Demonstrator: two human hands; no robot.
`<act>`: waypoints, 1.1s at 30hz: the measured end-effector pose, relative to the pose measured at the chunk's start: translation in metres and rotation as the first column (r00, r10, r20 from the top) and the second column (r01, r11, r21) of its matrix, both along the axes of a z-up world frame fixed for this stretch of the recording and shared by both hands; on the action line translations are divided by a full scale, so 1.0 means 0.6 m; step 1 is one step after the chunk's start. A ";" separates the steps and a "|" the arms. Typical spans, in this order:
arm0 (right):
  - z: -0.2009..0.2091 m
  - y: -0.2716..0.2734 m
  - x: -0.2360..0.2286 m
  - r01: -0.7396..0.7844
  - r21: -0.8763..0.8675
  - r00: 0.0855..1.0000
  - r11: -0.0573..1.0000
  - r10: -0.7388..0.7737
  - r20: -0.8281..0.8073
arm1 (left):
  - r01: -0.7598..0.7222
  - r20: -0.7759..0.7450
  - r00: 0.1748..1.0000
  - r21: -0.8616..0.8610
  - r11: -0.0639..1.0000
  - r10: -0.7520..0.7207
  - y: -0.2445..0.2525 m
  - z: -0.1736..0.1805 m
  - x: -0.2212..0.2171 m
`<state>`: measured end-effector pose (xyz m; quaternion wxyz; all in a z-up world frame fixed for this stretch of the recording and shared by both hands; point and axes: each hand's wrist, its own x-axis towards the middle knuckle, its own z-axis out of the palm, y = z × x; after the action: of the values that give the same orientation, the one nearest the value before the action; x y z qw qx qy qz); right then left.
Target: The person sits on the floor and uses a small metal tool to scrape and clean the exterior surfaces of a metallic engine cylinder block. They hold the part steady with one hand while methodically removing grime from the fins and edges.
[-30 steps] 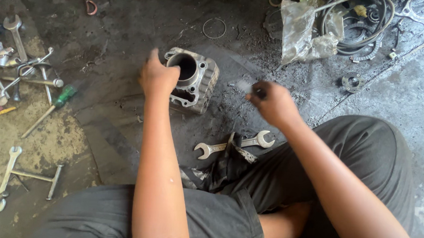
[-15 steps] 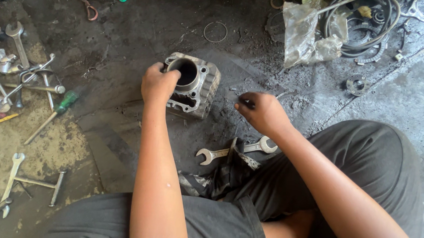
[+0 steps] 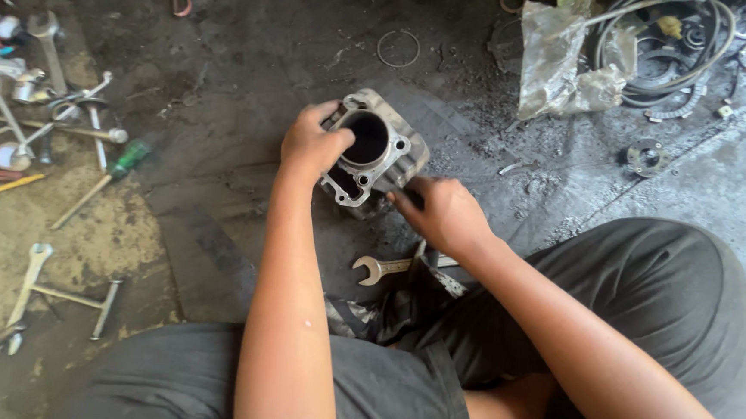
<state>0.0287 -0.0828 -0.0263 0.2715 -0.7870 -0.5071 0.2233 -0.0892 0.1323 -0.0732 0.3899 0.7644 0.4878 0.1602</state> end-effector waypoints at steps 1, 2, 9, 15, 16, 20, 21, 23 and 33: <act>-0.004 0.001 0.013 0.011 -0.043 0.999 0.999 -0.013 -0.049 | 0.027 -0.040 0.999 0.020 0.999 -0.027 -0.003 0.004 0.008; -0.007 0.004 0.027 0.020 -0.088 0.995 0.996 -0.029 -0.101 | 0.034 -0.029 0.999 0.005 0.999 -0.034 -0.006 0.008 0.009; 0.000 0.006 0.043 0.167 -0.196 0.984 0.966 -0.176 -0.032 | 0.004 -0.040 0.999 0.052 0.999 -0.002 -0.016 0.014 0.014; -0.008 -0.005 0.004 0.122 -0.188 0.976 0.975 -0.152 -0.154 | 0.009 -0.029 1.000 0.078 0.997 -0.007 -0.017 0.018 0.022; -0.009 -0.003 0.021 0.172 -0.208 0.970 0.963 -0.203 -0.135 | 0.018 -0.039 0.999 0.082 0.996 -0.015 -0.018 0.020 0.016; -0.024 -0.007 0.030 0.233 -0.134 0.971 0.963 -0.238 -0.020 | 0.001 -0.066 0.998 0.054 0.999 0.002 -0.020 0.029 0.020; -0.028 -0.007 0.018 0.210 -0.071 0.978 0.975 -0.209 0.027 | -0.008 -0.063 0.998 0.050 0.999 0.011 -0.020 0.031 0.022; -0.034 -0.013 -0.013 0.154 -0.062 0.988 0.986 -0.155 -0.020 | -0.020 -0.054 0.998 0.042 0.999 0.022 -0.021 0.030 0.018; -0.073 -0.022 -0.015 0.110 0.069 0.983 0.991 -0.099 -0.155 | 0.026 -0.008 1.000 0.103 0.994 -0.025 -0.025 0.027 0.016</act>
<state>0.0195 -0.0958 -0.0703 0.3508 -0.7821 -0.4513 0.2480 -0.0795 0.1171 -0.0568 0.3501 0.7902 0.4705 0.1776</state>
